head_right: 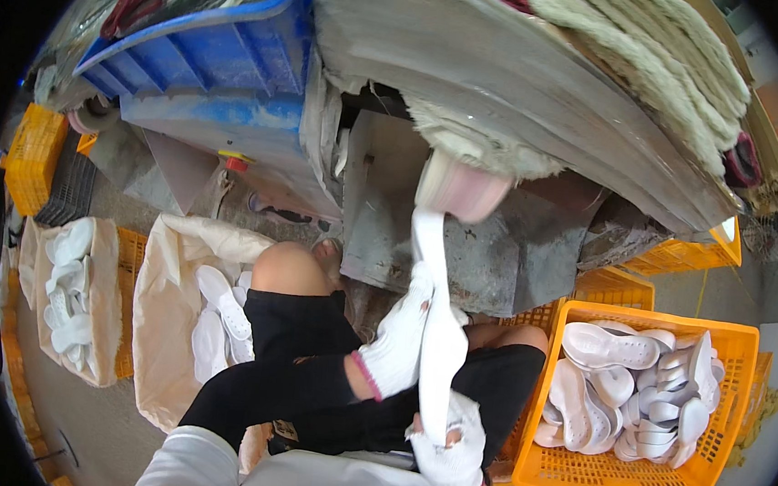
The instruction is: The person sits at a grinding machine and repeatedly presses white shoe insoles against a rotating abrasive wheel to smooth their surfaces. They pick insoles from a nearby yellow crate, grind them one at a time, and place the finished pieces into a bag on the floor.
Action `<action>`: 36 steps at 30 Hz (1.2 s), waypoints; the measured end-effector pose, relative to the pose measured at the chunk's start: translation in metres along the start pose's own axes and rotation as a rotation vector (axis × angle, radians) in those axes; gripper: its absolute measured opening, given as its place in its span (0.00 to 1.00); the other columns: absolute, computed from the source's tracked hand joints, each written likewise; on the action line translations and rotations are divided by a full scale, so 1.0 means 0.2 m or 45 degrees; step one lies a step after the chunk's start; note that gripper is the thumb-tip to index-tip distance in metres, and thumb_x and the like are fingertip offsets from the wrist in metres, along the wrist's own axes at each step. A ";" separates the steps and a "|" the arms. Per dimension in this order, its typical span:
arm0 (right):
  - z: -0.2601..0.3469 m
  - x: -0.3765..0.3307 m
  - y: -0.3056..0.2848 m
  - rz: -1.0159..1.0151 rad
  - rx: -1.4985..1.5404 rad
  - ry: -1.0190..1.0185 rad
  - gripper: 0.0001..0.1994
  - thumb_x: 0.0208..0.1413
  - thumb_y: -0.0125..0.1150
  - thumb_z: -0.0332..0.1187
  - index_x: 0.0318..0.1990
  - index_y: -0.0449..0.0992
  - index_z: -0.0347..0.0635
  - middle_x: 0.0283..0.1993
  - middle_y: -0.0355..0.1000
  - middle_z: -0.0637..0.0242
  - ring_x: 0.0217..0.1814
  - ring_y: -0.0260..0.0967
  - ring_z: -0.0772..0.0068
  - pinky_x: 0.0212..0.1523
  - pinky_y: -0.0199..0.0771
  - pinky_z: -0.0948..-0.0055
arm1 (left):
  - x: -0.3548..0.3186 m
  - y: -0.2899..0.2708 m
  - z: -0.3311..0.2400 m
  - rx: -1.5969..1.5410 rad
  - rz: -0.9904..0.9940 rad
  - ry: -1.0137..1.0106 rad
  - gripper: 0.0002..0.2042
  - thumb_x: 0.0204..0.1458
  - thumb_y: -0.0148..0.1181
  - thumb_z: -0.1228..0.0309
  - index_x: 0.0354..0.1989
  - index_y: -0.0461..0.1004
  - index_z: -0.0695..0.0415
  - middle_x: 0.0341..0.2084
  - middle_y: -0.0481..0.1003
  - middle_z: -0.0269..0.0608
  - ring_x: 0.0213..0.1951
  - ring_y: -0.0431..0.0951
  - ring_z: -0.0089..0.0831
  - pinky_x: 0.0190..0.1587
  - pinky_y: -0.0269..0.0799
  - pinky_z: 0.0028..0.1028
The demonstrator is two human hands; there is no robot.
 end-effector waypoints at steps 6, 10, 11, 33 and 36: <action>0.38 0.24 0.14 0.008 -0.507 -0.536 0.17 0.56 0.66 0.26 0.53 0.76 0.33 0.45 0.76 0.48 0.45 0.77 0.47 0.46 0.77 0.61 | 0.11 0.05 -0.21 0.028 0.087 -0.081 0.28 0.63 0.49 0.35 0.29 0.70 0.50 0.16 0.65 0.33 0.16 0.67 0.35 0.27 0.77 0.34; 0.56 0.72 0.26 -0.213 -0.667 -0.563 0.10 0.55 0.63 0.33 0.40 0.75 0.37 0.31 0.74 0.47 0.35 0.76 0.40 0.38 0.77 0.51 | 0.45 -0.03 -0.41 0.268 0.025 0.030 0.31 0.67 0.40 0.36 0.46 0.75 0.52 0.31 0.79 0.43 0.30 0.81 0.41 0.34 0.81 0.41; 0.58 0.77 0.27 -0.289 -0.694 -0.589 0.11 0.54 0.64 0.35 0.40 0.75 0.37 0.31 0.75 0.47 0.35 0.76 0.40 0.38 0.77 0.51 | 0.50 0.00 -0.36 0.058 0.217 -0.111 0.32 0.67 0.39 0.35 0.49 0.75 0.53 0.33 0.79 0.42 0.34 0.82 0.39 0.37 0.81 0.40; 0.48 0.65 0.24 0.043 -0.388 -0.210 0.23 0.57 0.69 0.33 0.57 0.70 0.36 0.47 0.76 0.56 0.43 0.76 0.65 0.46 0.76 0.66 | 0.56 -0.02 -0.47 0.424 0.115 0.212 0.13 0.68 0.49 0.57 0.39 0.72 0.52 0.25 0.75 0.43 0.24 0.76 0.42 0.29 0.76 0.40; 0.46 0.73 0.22 0.004 -0.575 -0.247 0.23 0.56 0.70 0.31 0.57 0.70 0.36 0.47 0.76 0.57 0.44 0.75 0.68 0.46 0.76 0.67 | 0.49 0.14 -0.56 1.173 0.452 0.912 0.11 0.68 0.48 0.61 0.39 0.72 0.54 0.25 0.76 0.43 0.25 0.77 0.42 0.30 0.78 0.40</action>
Point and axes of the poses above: each hand's wrist, its own x-axis towards the middle knuckle, its own y-axis out of the palm, z = x × y, the point moved 8 cm from there along x, towards the middle knuckle
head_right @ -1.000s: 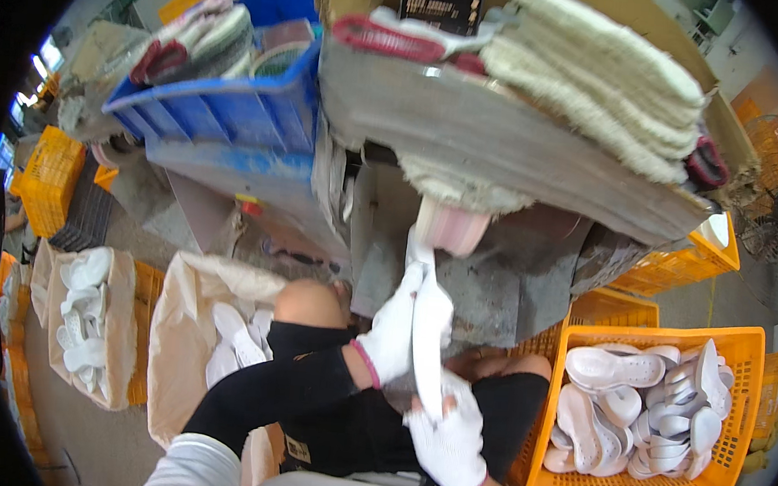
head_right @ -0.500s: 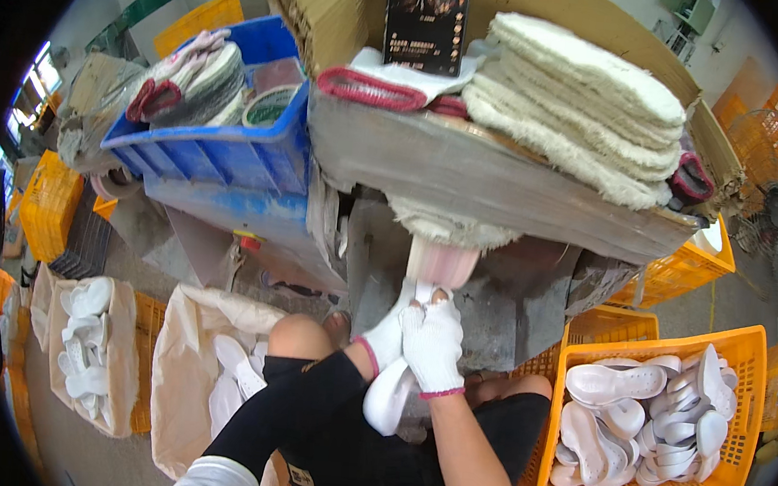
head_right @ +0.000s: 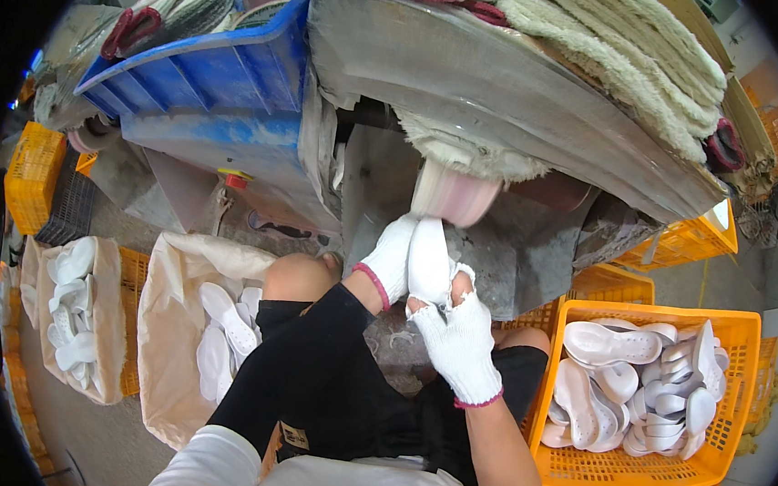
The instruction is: The person sits at a grinding machine and repeatedly presses white shoe insoles against a rotating abrasive wheel to smooth their surfaces. They pick insoles from a nearby yellow crate, grind them one at a time, and place the finished pieces into a bag on the floor.
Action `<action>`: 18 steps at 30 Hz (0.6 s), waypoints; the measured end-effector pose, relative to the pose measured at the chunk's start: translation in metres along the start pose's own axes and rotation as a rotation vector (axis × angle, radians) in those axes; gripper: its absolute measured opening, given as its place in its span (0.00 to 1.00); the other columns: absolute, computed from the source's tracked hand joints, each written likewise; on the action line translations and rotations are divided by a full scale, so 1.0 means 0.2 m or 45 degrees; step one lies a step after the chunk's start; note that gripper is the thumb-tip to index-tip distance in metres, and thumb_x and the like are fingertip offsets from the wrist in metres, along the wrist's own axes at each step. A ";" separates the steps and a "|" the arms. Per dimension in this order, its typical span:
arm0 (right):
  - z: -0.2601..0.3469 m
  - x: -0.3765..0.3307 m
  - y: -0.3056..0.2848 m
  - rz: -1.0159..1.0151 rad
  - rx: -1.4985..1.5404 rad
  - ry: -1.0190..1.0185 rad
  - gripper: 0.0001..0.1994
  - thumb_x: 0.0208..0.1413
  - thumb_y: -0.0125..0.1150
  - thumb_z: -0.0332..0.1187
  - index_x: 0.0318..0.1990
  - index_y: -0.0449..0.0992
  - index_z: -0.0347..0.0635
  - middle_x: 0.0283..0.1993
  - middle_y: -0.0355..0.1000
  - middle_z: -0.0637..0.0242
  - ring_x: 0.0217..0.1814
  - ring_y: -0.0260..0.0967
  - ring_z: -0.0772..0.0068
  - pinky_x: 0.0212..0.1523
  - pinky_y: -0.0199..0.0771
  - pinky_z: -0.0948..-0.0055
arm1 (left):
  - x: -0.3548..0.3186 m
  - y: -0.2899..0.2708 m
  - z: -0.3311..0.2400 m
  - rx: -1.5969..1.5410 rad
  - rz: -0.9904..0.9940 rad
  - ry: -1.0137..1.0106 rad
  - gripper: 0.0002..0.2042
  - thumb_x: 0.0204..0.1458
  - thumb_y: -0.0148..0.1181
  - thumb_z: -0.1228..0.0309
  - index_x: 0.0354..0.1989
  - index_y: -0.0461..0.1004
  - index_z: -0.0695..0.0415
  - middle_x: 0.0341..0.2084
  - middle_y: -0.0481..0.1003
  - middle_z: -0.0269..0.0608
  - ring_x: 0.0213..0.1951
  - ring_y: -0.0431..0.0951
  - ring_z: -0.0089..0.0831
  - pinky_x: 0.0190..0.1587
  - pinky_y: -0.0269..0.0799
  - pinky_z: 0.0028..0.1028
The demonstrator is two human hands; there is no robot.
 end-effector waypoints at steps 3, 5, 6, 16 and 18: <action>0.04 0.05 -0.02 -0.160 0.095 -0.236 0.18 0.55 0.72 0.33 0.50 0.75 0.36 0.41 0.77 0.55 0.40 0.75 0.66 0.44 0.75 0.68 | -0.05 0.04 0.16 -0.846 -0.068 -0.524 0.16 0.69 0.46 0.56 0.41 0.73 0.56 0.28 0.78 0.44 0.29 0.79 0.42 0.35 0.79 0.41; 0.05 0.09 -0.02 -0.275 0.192 -0.282 0.17 0.54 0.74 0.35 0.47 0.79 0.36 0.38 0.78 0.56 0.38 0.74 0.68 0.42 0.75 0.68 | -0.09 0.08 0.18 -1.316 -0.168 -0.716 0.20 0.69 0.45 0.52 0.46 0.74 0.57 0.34 0.80 0.44 0.35 0.81 0.42 0.41 0.80 0.40; 0.02 0.11 0.00 -0.292 0.225 -0.152 0.18 0.54 0.74 0.35 0.49 0.79 0.35 0.40 0.79 0.58 0.39 0.74 0.70 0.43 0.75 0.70 | -0.08 0.12 0.13 -1.495 -0.069 -0.675 0.22 0.70 0.44 0.50 0.49 0.75 0.57 0.38 0.81 0.45 0.39 0.82 0.43 0.44 0.80 0.39; -0.13 0.30 0.14 -0.003 0.399 0.172 0.15 0.56 0.69 0.29 0.49 0.81 0.32 0.39 0.80 0.61 0.39 0.74 0.75 0.43 0.74 0.73 | -0.23 0.12 0.07 -1.145 -0.373 -0.656 0.42 0.60 0.31 0.25 0.43 0.77 0.54 0.34 0.80 0.36 0.38 0.79 0.32 0.47 0.75 0.30; -0.11 0.19 0.12 -0.063 0.668 0.007 0.17 0.56 0.69 0.29 0.52 0.80 0.34 0.41 0.79 0.58 0.42 0.76 0.70 0.45 0.74 0.72 | -0.30 0.14 0.08 -1.193 -0.381 -0.587 0.38 0.61 0.38 0.26 0.41 0.77 0.51 0.34 0.79 0.35 0.37 0.79 0.31 0.44 0.75 0.31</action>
Point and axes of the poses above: each hand's wrist, its own x-axis towards the middle knuckle, its own y-axis out of the palm, z = x × y, the point moved 8 cm from there along x, towards the middle knuckle
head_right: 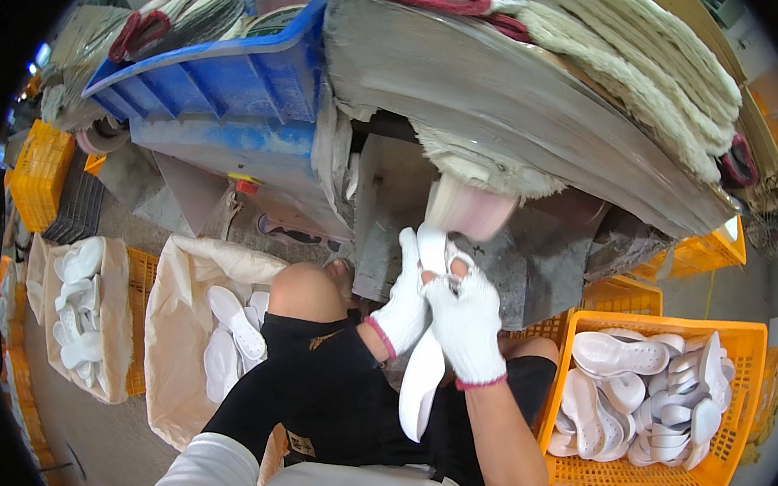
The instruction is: The person sits at a grinding machine and repeatedly presses white shoe insoles against a rotating abrasive wheel to smooth their surfaces. They pick insoles from a nearby yellow crate, grind them one at a time, and place the finished pieces into a bag on the floor.
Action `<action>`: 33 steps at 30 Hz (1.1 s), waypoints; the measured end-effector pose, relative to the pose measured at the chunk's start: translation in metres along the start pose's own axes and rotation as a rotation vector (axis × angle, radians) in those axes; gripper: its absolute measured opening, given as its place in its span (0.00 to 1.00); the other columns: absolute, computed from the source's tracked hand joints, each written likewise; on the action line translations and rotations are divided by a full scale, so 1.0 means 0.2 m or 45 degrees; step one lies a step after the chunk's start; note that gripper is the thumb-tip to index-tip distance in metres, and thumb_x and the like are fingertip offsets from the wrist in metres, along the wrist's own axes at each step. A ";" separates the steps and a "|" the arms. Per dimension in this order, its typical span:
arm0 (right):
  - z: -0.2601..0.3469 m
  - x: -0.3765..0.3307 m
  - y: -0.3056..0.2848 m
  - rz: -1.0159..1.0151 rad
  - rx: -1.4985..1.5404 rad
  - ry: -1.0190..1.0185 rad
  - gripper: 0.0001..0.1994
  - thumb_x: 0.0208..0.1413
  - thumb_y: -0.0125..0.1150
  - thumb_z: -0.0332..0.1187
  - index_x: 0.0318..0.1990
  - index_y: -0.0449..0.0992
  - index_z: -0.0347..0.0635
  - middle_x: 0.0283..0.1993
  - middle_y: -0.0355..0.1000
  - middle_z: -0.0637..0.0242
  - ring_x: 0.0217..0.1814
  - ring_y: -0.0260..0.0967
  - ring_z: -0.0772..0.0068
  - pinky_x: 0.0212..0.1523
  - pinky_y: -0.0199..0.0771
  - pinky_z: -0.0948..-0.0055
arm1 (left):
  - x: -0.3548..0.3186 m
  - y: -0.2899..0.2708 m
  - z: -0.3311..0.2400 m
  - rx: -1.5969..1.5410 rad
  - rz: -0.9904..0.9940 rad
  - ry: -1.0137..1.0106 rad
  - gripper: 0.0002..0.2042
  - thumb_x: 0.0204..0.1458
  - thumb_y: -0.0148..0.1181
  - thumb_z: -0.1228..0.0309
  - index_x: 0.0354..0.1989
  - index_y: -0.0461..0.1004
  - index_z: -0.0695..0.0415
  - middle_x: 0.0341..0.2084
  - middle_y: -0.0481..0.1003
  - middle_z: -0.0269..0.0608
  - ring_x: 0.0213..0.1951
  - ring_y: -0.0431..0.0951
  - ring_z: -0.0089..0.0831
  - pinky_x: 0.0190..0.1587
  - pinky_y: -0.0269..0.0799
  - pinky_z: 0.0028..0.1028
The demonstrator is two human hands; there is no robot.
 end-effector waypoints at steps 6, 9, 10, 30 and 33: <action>0.06 -0.30 -0.17 -0.006 -0.423 -0.371 0.20 0.55 0.72 0.27 0.55 0.79 0.34 0.51 0.77 0.52 0.54 0.77 0.62 0.54 0.74 0.68 | -0.20 0.12 -0.10 0.477 0.243 0.466 0.33 0.67 0.42 0.36 0.55 0.74 0.58 0.43 0.78 0.36 0.46 0.79 0.31 0.54 0.74 0.32; 0.00 -0.26 -0.29 0.133 -0.103 -0.316 0.21 0.58 0.69 0.28 0.58 0.78 0.33 0.52 0.79 0.58 0.55 0.76 0.67 0.55 0.74 0.69 | -0.28 0.17 -0.21 0.922 0.210 0.684 0.31 0.70 0.48 0.47 0.66 0.67 0.65 0.54 0.76 0.41 0.56 0.76 0.32 0.61 0.72 0.33; -0.03 -0.24 -0.31 0.187 0.016 -0.263 0.21 0.59 0.68 0.29 0.60 0.77 0.34 0.52 0.79 0.61 0.54 0.76 0.69 0.54 0.75 0.70 | -0.28 0.15 -0.21 1.023 0.198 0.578 0.29 0.68 0.53 0.49 0.64 0.68 0.65 0.53 0.76 0.42 0.54 0.77 0.30 0.59 0.74 0.32; 0.02 -0.55 -0.10 0.146 0.135 0.364 0.38 0.53 0.71 0.27 0.72 0.60 0.38 0.61 0.69 0.62 0.63 0.67 0.67 0.62 0.71 0.67 | -0.17 -0.01 -0.27 0.048 0.036 0.059 0.28 0.68 0.51 0.49 0.64 0.70 0.61 0.57 0.76 0.46 0.54 0.78 0.43 0.61 0.73 0.39; -0.19 -0.76 -0.19 0.467 -0.212 0.321 0.40 0.53 0.75 0.33 0.72 0.59 0.36 0.55 0.74 0.56 0.54 0.76 0.59 0.59 0.74 0.67 | -0.49 -0.02 -0.34 0.065 0.074 -0.202 0.25 0.68 0.53 0.58 0.65 0.68 0.65 0.57 0.77 0.51 0.51 0.80 0.47 0.60 0.76 0.44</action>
Point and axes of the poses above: each hand's wrist, its own x-axis towards the middle knuckle, its own y-axis out of the palm, z = x × y, the point moved 8 cm from there along x, towards the middle knuckle
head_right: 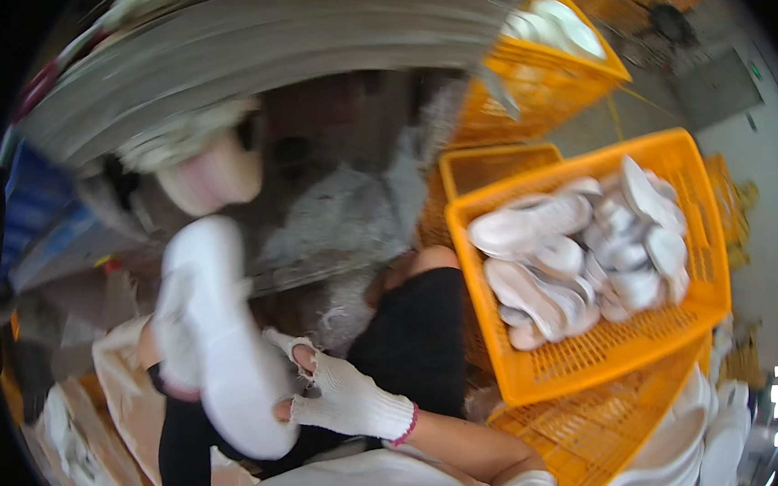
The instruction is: The person sits at a grinding machine and repeatedly presses white shoe insoles against a rotating abrasive wheel to smooth their surfaces. They pick insoles from a nearby yellow crate, grind them one at a time, and place the finished pieces into a bag on the floor.
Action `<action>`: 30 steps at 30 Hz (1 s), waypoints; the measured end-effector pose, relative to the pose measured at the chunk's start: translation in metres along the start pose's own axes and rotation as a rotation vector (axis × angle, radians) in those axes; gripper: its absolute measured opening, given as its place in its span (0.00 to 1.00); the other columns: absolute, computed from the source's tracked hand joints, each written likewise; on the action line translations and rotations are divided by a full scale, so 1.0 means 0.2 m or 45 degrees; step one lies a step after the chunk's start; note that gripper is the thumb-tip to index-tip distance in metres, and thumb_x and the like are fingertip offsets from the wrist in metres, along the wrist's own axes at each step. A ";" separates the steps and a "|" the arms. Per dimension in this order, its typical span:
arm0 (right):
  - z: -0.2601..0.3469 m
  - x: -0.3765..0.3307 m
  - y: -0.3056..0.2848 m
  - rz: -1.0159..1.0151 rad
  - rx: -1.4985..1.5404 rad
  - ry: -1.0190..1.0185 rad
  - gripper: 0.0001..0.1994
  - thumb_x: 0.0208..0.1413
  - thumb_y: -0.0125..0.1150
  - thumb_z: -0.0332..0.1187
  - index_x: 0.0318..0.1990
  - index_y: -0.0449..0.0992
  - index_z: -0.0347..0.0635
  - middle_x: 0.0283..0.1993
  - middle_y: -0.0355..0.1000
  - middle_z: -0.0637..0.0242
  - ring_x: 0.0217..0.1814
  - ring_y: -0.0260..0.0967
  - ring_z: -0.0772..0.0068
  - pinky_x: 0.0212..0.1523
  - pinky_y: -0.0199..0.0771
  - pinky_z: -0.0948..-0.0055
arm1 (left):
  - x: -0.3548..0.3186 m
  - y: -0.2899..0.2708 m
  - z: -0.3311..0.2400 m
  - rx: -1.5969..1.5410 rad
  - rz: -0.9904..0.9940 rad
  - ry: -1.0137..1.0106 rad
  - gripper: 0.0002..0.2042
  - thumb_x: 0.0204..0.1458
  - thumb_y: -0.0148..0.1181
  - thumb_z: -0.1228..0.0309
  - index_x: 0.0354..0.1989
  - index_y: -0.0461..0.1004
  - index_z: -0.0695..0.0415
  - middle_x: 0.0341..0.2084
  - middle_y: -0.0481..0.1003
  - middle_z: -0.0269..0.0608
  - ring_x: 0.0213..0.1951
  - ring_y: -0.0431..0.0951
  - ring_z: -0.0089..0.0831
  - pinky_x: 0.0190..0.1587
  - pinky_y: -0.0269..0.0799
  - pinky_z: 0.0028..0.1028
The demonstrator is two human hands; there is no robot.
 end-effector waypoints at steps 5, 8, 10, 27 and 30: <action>-0.65 -0.30 -0.99 -1.317 -0.150 -0.038 0.22 0.54 0.67 0.31 0.56 0.75 0.33 0.48 0.75 0.50 0.45 0.77 0.52 0.48 0.79 0.62 | -0.78 -0.47 -0.53 0.578 -0.424 0.446 0.23 0.70 0.49 0.59 0.67 0.67 0.61 0.59 0.74 0.51 0.56 0.77 0.44 0.62 0.74 0.42; -1.04 -0.53 -1.56 -1.406 -1.169 0.683 0.23 0.52 0.65 0.34 0.55 0.74 0.34 0.53 0.76 0.51 0.49 0.78 0.50 0.52 0.78 0.54 | -1.20 -0.78 -0.85 1.661 -1.175 0.411 0.22 0.70 0.49 0.63 0.66 0.67 0.62 0.61 0.73 0.50 0.59 0.75 0.41 0.62 0.73 0.38; -1.25 -0.59 -1.79 -1.290 -1.427 0.881 0.23 0.52 0.66 0.36 0.56 0.75 0.40 0.53 0.77 0.53 0.52 0.78 0.49 0.53 0.79 0.54 | -1.33 -0.77 -0.92 2.028 -1.442 0.356 0.20 0.70 0.49 0.65 0.66 0.67 0.63 0.63 0.71 0.50 0.61 0.73 0.40 0.63 0.72 0.36; -1.46 -0.83 -1.52 -0.877 -0.666 1.438 0.36 0.48 0.73 0.45 0.67 0.71 0.46 0.64 0.74 0.48 0.66 0.72 0.46 0.65 0.73 0.58 | -0.13 0.38 0.56 1.120 0.162 0.039 0.25 0.61 0.60 0.83 0.67 0.65 0.65 0.58 0.76 0.53 0.60 0.77 0.34 0.62 0.72 0.31; -1.25 -0.76 -1.50 -0.774 -0.694 1.009 0.28 0.45 0.73 0.37 0.56 0.76 0.37 0.50 0.80 0.53 0.52 0.78 0.55 0.57 0.77 0.58 | -0.13 0.34 0.51 1.246 0.124 0.023 0.26 0.61 0.60 0.83 0.68 0.64 0.65 0.60 0.75 0.52 0.61 0.75 0.34 0.62 0.71 0.30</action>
Point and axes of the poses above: each hand's wrist, its own x-axis towards the middle knuckle, its own y-axis out of the palm, z = x × y, the point moved 8 cm from there along x, towards the middle knuckle
